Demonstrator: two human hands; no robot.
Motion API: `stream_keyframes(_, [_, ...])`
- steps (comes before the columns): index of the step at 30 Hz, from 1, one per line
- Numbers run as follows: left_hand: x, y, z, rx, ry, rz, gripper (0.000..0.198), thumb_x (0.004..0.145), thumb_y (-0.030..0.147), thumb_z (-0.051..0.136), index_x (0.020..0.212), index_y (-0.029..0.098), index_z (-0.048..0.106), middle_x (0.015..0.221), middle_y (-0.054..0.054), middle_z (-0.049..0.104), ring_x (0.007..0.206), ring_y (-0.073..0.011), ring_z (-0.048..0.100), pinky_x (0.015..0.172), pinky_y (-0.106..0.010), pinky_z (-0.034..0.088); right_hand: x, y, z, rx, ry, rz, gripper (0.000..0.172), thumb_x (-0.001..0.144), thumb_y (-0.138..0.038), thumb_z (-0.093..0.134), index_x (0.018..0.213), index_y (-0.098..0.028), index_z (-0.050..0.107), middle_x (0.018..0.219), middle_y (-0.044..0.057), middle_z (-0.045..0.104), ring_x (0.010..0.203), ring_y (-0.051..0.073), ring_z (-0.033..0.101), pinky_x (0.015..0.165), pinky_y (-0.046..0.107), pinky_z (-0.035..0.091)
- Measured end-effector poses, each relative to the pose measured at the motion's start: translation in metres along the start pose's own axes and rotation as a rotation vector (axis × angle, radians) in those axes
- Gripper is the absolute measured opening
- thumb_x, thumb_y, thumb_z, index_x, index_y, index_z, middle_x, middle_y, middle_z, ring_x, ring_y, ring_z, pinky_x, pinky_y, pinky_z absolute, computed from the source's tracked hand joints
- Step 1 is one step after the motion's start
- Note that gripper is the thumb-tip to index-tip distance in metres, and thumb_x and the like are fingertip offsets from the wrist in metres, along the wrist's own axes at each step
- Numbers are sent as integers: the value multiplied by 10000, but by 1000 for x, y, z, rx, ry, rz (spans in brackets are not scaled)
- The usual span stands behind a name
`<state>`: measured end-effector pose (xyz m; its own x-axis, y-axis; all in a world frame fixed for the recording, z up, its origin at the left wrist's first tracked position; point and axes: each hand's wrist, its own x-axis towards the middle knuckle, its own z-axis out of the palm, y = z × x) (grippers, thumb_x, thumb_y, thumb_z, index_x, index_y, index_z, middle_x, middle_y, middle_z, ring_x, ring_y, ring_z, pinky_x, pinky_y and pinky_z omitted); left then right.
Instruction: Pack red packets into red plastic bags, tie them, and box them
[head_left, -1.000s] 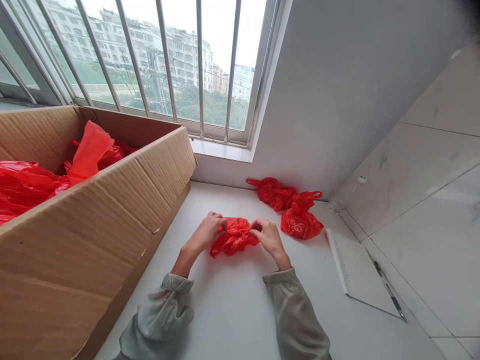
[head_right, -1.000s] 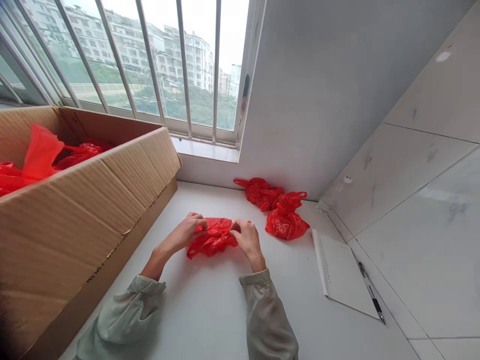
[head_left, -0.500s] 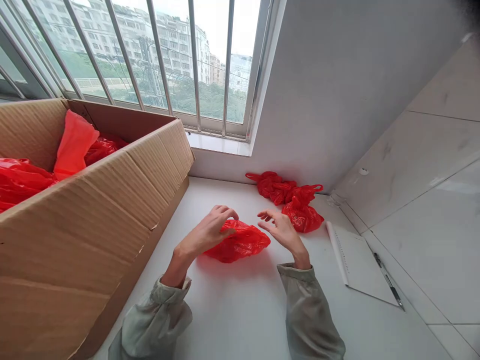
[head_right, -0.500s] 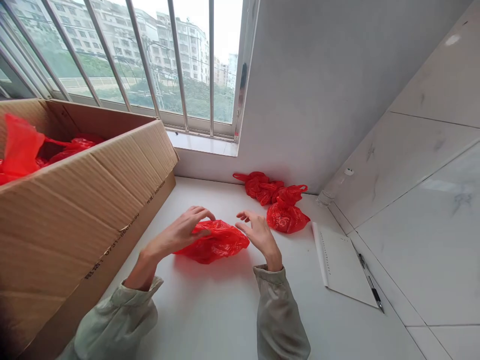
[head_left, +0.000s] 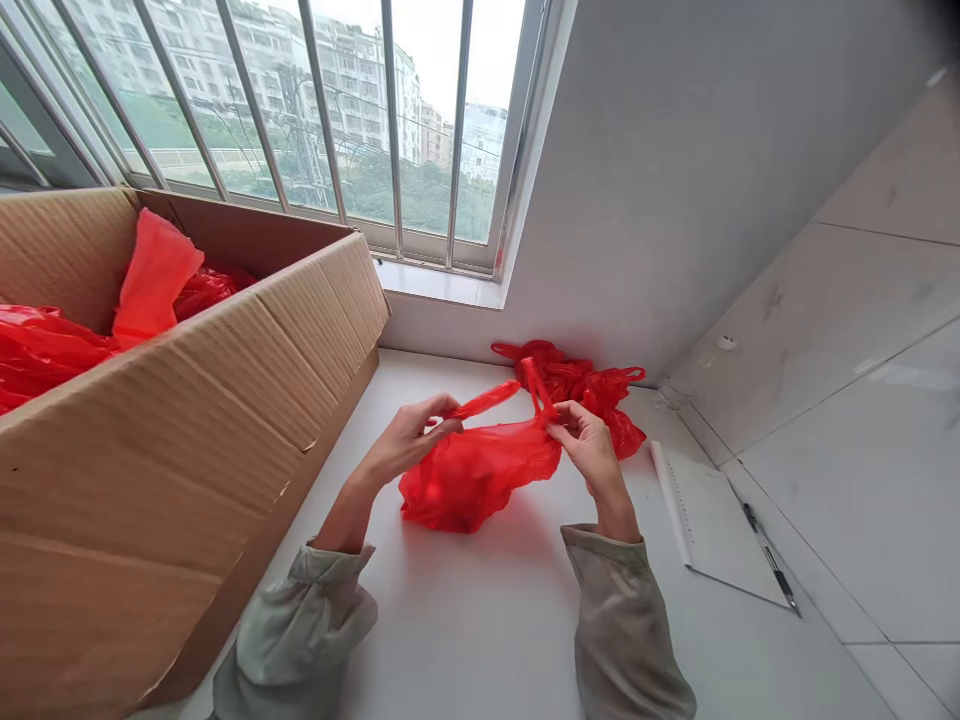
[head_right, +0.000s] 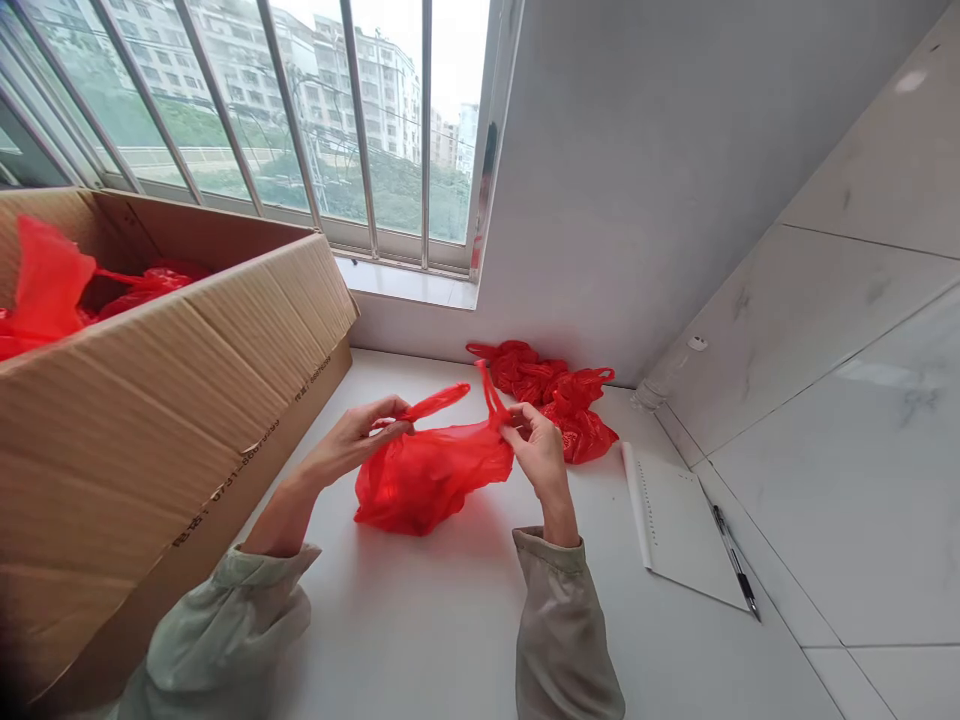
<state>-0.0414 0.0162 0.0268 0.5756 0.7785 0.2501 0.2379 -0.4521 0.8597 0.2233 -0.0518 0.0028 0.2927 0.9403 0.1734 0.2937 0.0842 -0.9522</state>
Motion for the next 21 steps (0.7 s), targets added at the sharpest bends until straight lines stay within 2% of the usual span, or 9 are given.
stream_keyframes(3, [-1, -1, -2, -307, 9, -3, 171, 911, 383, 619, 907, 219, 567, 867, 10, 620, 795, -148, 577, 741, -255, 447, -3, 0, -11, 40, 69, 59, 364, 726, -326, 614, 1072, -213, 599, 988, 49, 724, 818, 179, 668, 737, 305, 531])
stream_keyframes(7, [-4, 5, -4, -391, 106, 57, 103, 890, 290, 652, 892, 205, 594, 877, -4, 614, 838, -145, 560, 804, -257, 440, -8, -1, -29, -82, 108, 95, 441, 719, -288, 562, 1156, -230, 567, 1002, 45, 728, 808, 183, 674, 726, 322, 548])
stream_keyframes(9, [-6, 11, -6, -402, 143, 75, 63, 863, 231, 654, 862, 201, 599, 857, 1, 608, 820, -140, 548, 789, -255, 438, -12, -4, -38, -137, 70, 89, 424, 727, -267, 550, 1148, -227, 585, 1009, 49, 728, 825, 187, 675, 749, 333, 552])
stream_keyframes(12, [-9, 20, -9, -399, 240, 53, 58, 833, 174, 631, 810, 200, 585, 776, 20, 578, 762, -128, 533, 738, -250, 435, -20, -12, -49, -153, -68, 56, 355, 755, -246, 549, 1101, -218, 627, 1075, 64, 712, 913, 198, 673, 813, 353, 553])
stream_keyframes(14, [-11, 27, -11, -370, 290, 50, 50, 814, 155, 609, 807, 199, 587, 753, 20, 571, 749, -129, 536, 717, -252, 446, -26, -20, -53, -152, -95, 13, 348, 783, -254, 565, 1123, -224, 632, 1102, 70, 698, 980, 209, 664, 856, 369, 551])
stream_keyframes(17, [-18, 42, -10, -335, 345, 125, 125, 772, 137, 569, 875, 205, 591, 844, -10, 603, 848, -166, 582, 753, -289, 505, -36, -36, -51, -161, 73, -110, 355, 809, -278, 605, 1161, -232, 617, 1133, 80, 676, 1051, 222, 643, 907, 391, 544])
stream_keyframes(19, [-23, 53, -7, -276, 360, 216, 183, 791, 149, 542, 957, 215, 582, 961, -32, 617, 958, -198, 603, 840, -345, 532, -42, -47, -43, -147, 193, -205, 297, 839, -296, 602, 1129, -235, 621, 1126, 78, 672, 1029, 218, 648, 903, 392, 545])
stream_keyframes(21, [-28, 63, 0, -93, 370, 309, 185, 854, 165, 526, 1024, 228, 567, 1049, -41, 613, 1030, -210, 600, 926, -387, 515, -45, -54, -30, -153, 210, -286, 185, 892, -311, 562, 1043, -238, 639, 1086, 66, 677, 979, 207, 659, 887, 380, 544])
